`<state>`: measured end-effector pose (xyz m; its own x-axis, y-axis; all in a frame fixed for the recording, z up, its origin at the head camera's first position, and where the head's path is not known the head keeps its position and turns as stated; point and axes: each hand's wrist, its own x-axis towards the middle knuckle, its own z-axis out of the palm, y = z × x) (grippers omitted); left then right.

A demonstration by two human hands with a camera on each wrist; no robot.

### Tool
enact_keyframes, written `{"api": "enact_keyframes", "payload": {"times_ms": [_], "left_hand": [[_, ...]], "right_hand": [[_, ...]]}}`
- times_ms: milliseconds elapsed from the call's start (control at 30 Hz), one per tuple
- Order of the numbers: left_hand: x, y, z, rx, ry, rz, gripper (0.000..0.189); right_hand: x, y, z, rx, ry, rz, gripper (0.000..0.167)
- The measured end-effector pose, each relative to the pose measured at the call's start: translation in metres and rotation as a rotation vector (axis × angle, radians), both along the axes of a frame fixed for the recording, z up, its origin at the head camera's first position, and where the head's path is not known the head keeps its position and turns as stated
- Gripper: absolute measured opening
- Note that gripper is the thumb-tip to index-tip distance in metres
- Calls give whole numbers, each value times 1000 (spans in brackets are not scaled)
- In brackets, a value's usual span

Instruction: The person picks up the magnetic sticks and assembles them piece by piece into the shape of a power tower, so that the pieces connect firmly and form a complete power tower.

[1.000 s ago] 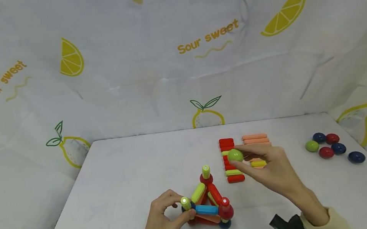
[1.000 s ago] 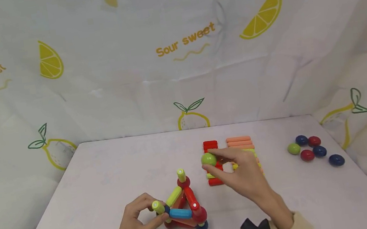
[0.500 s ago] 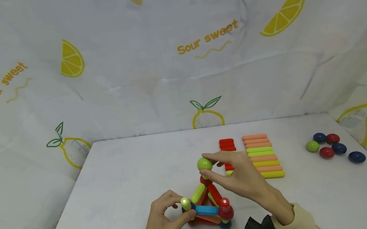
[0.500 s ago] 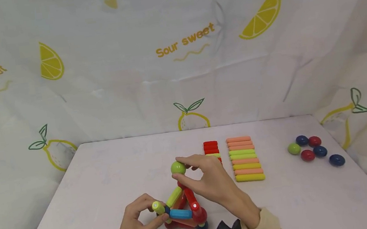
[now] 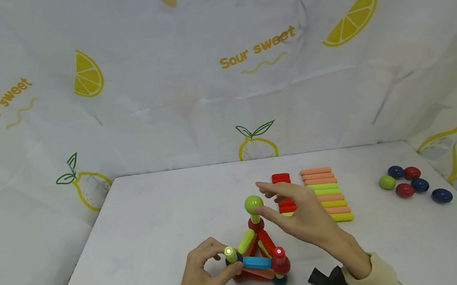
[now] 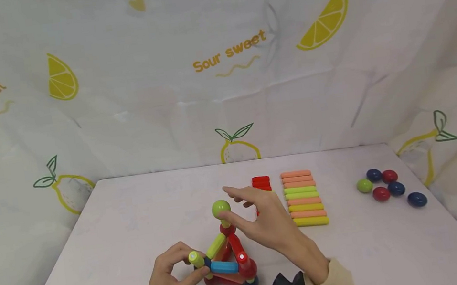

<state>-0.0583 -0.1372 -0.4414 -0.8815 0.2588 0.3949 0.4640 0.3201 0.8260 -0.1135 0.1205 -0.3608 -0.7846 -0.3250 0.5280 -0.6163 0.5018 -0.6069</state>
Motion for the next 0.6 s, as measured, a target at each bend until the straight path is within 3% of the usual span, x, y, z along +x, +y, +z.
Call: {"api": "enact_keyframes", "payload": {"times_ms": [133, 300, 467, 600], "left_hand": [[0, 0, -1, -5, -12, 6, 10], [0, 0, -1, -5, -11, 5, 10], [0, 0, 0, 1, -9, 6, 10], [0, 0, -1, 5, -8, 4, 9]], "right_hand": [[-5, 29, 0, 21, 20, -130, 46], [-19, 89, -8, 44, -4, -336, 42], [-38, 161, -32, 83, -70, -541, 43], [-50, 208, -55, 193, -148, -626, 41]]}}
